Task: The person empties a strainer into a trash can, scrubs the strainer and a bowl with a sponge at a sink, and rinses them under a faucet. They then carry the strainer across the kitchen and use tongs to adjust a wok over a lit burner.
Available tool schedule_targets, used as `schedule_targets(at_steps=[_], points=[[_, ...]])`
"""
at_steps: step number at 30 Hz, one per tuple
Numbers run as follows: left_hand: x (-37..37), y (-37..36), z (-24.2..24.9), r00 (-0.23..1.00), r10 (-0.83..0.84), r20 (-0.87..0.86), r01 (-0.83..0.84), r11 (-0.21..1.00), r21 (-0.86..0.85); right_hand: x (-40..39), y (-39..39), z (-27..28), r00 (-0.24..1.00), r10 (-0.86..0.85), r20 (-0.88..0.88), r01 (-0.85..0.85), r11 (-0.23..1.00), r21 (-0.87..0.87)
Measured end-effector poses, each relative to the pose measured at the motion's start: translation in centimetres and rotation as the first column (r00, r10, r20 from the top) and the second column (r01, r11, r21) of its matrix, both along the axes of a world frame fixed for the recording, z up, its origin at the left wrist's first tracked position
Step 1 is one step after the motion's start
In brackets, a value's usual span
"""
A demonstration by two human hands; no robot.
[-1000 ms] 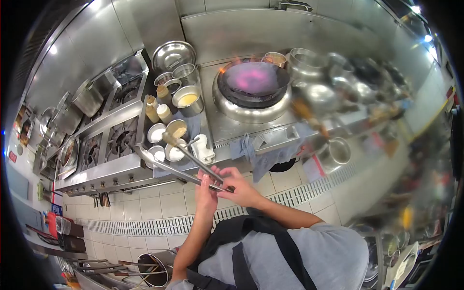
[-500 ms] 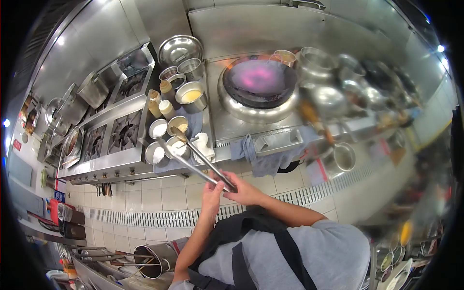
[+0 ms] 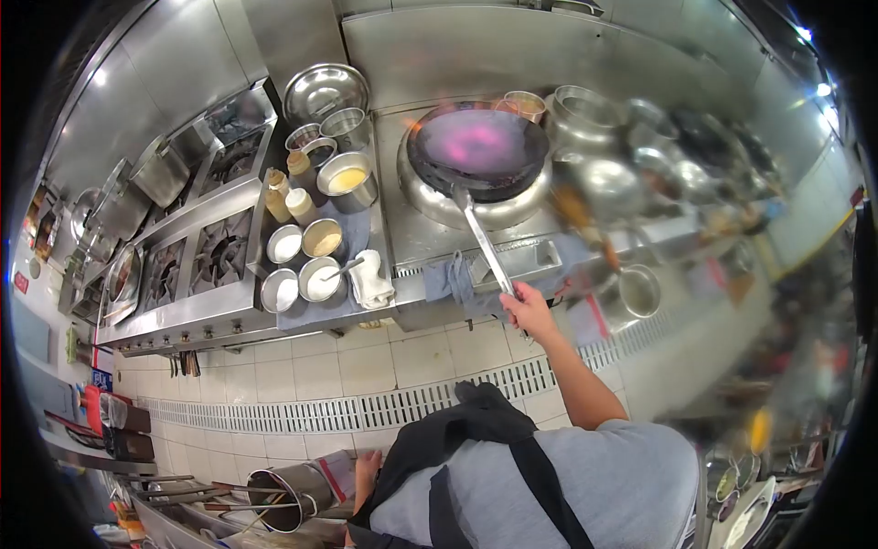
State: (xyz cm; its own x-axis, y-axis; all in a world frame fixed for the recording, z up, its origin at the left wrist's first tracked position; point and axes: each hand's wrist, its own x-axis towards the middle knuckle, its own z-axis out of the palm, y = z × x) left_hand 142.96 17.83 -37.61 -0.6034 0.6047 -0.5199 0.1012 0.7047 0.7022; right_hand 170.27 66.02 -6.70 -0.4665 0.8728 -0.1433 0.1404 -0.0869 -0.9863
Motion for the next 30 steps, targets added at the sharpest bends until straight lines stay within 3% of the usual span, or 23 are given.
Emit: schedule_targets(at_steps=[5,10,13,15,16,18,19,21,30], points=[[2.2,-6.5,0.5,0.997,-0.064,-0.045,0.058,0.990,-0.130,-3.0,1.0,-1.2,0.995,-0.050,-0.090,0.039,0.992,-0.123],[1.0,-6.3,1.9,0.984,-0.101,-0.145,0.084,0.990,-0.118,-9.1,2.7,-0.9,0.992,-0.056,-0.113,0.038,0.986,-0.160],[0.6,-4.8,5.7,0.965,-0.104,-0.240,0.078,0.990,-0.116,-12.5,4.2,-2.0,0.982,-0.090,-0.165,0.066,0.987,-0.147],[1.5,-1.6,13.4,0.995,0.088,-0.051,-0.088,0.996,0.007,-14.2,4.5,-1.8,0.977,-0.122,-0.173,0.093,0.982,-0.165],[1.4,-2.3,12.1,0.993,0.101,-0.054,-0.101,0.995,0.010,-15.0,4.5,-1.5,0.970,-0.167,-0.177,0.134,0.974,-0.183],[1.1,-4.1,6.7,0.939,0.324,0.111,-0.332,0.941,0.063,-16.3,4.5,-1.1,0.965,-0.179,-0.194,0.148,0.975,-0.166],[0.9,-5.9,3.2,0.939,0.327,0.109,-0.335,0.940,0.067,-16.9,4.6,-1.2,0.952,-0.221,-0.210,0.182,0.965,-0.188],[0.5,-8.8,-1.1,0.995,0.046,-0.090,-0.046,0.999,0.002,-17.8,4.9,-1.1,0.936,-0.266,-0.231,0.220,0.953,-0.207],[5.8,-16.5,0.2,0.997,0.050,-0.050,-0.056,0.992,-0.111,-20.1,6.4,0.5,0.906,-0.315,-0.283,0.261,0.942,-0.212]])
